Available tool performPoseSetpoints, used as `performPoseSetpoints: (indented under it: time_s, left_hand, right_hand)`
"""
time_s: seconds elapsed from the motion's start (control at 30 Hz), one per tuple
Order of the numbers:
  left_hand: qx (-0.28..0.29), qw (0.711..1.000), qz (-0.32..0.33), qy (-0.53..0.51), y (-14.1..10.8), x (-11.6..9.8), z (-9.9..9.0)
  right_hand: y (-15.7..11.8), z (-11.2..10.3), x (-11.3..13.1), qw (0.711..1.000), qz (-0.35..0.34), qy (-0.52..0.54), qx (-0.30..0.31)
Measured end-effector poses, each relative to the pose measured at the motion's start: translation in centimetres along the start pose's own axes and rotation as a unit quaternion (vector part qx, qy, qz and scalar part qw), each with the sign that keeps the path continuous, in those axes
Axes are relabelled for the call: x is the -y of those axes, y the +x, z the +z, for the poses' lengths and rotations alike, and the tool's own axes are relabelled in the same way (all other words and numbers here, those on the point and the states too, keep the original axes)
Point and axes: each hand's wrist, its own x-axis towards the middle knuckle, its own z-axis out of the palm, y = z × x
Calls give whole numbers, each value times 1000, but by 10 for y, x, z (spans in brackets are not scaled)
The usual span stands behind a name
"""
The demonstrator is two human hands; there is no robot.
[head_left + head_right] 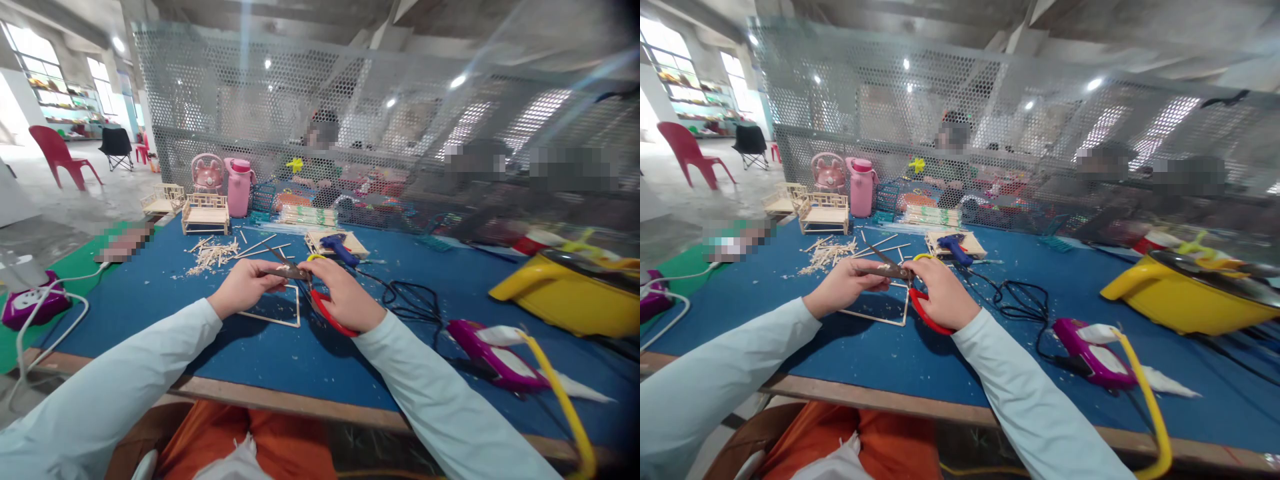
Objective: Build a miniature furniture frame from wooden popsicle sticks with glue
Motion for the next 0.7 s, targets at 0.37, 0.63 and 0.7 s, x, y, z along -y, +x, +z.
performPoseSetpoints:
  time_s: [0.37, 0.63, 0.7]
  left_hand:
    - [8, 998, 35, 54, 0, 3, -1]
    - [13, 999, 1, 32, -1, 2, -1]
    - [14, 999, 3, 41, -1, 3, -1]
  right_hand:
    - [-1, 2, 1, 1000, 1, -5, -2]
    - [-1, 3, 1, 1000, -2, 9, 5]
    - [0, 3, 1, 1000, -1, 9, 8]
